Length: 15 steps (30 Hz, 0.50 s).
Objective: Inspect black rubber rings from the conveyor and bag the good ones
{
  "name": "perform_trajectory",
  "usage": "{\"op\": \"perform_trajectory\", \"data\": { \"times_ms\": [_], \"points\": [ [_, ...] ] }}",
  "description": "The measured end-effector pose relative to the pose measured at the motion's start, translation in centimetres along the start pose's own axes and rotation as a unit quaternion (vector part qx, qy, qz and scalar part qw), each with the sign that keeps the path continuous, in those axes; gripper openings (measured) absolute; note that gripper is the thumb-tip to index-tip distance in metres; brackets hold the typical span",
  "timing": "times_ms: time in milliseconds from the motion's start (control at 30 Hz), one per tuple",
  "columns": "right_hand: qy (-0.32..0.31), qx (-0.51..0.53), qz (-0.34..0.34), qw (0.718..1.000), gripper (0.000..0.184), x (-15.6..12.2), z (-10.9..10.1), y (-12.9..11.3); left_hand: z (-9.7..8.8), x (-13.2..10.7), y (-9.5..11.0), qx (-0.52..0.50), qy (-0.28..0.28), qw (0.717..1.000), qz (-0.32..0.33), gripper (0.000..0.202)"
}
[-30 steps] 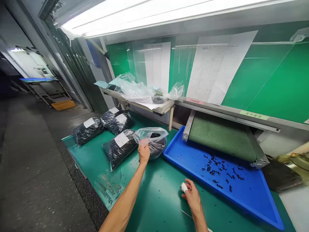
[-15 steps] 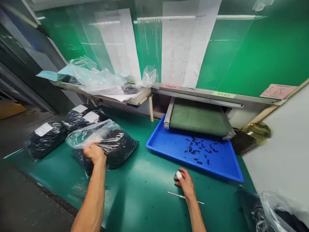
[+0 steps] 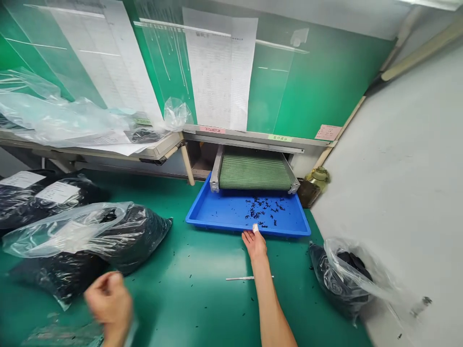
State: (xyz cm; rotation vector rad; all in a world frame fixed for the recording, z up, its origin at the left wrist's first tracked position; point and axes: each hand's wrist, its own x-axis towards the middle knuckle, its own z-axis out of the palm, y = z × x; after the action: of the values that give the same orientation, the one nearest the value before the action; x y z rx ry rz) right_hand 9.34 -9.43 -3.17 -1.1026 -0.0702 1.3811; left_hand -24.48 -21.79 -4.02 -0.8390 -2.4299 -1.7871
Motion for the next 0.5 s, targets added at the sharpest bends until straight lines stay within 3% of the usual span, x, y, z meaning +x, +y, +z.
{"op": "perform_trajectory", "data": {
  "times_ms": [100,167,300,500],
  "points": [
    [0.040,0.033,-0.023,0.998,0.019,-0.4,1.9,0.3,0.8,-6.0,-0.5,-0.017,-0.246,0.969,-0.001,0.039],
    [0.050,0.053,-0.043,0.996,0.018,-1.4,2.4,0.4,1.0,-8.2,-0.4,-0.038,-0.326,0.944,-0.035,0.043],
    [0.034,0.079,-0.069,0.994,0.007,-5.0,1.8,0.5,1.4,-8.1,1.3,-0.172,-0.338,0.908,-0.178,0.054],
    [0.004,0.106,-0.064,0.992,0.017,-11.7,-0.6,2.0,2.8,-7.5,7.9,-0.397,-0.353,0.784,-0.322,0.044]
  ]
}}
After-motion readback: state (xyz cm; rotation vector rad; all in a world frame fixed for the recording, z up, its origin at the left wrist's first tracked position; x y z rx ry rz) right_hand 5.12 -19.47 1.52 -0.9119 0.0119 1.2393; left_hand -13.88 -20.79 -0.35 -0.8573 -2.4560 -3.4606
